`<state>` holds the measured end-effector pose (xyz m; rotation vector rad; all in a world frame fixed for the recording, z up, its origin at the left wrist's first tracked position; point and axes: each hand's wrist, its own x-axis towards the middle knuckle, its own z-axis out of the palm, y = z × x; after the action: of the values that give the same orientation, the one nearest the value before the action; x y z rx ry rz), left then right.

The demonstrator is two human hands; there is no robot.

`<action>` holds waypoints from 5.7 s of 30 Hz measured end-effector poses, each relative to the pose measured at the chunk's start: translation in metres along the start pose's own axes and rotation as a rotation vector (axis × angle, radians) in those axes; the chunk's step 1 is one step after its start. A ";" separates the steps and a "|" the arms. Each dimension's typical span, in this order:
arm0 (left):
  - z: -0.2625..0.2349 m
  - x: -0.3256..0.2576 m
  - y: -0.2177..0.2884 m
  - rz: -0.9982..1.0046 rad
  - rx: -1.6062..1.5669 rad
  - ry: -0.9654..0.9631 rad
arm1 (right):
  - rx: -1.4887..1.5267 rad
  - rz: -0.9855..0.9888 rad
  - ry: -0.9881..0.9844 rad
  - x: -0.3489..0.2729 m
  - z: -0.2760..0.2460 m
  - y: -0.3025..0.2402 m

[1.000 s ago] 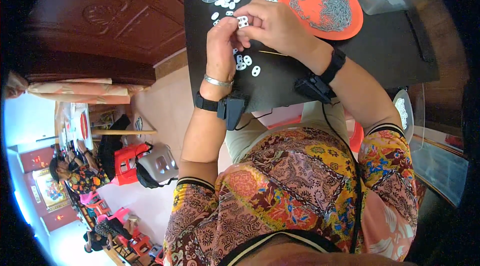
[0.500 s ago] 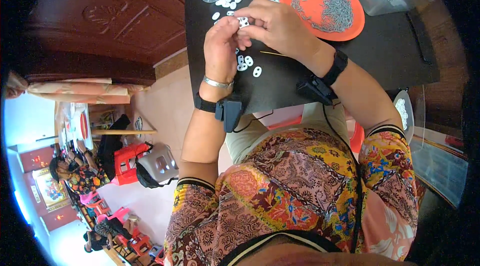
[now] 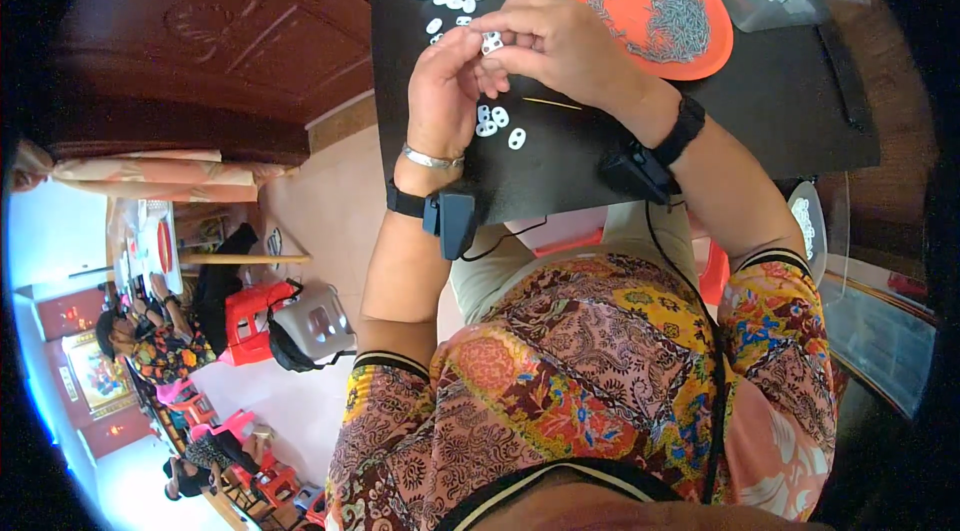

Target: Manual assembly of small white plastic components by inserting metal pins or smaller parts into them.

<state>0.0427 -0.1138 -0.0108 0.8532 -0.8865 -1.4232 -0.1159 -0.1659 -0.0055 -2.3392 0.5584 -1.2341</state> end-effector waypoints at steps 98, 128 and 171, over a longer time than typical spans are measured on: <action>0.001 -0.004 0.005 0.153 0.244 -0.015 | 0.150 0.064 0.020 0.005 -0.005 -0.004; 0.010 -0.011 0.004 0.229 0.388 0.072 | 0.721 0.331 -0.150 0.005 -0.009 -0.004; 0.010 -0.013 0.009 0.201 0.357 0.043 | 0.258 0.136 -0.058 0.000 -0.009 -0.009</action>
<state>0.0377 -0.1002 0.0014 1.0241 -1.1798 -1.0841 -0.1221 -0.1600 0.0038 -2.0793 0.4978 -1.1020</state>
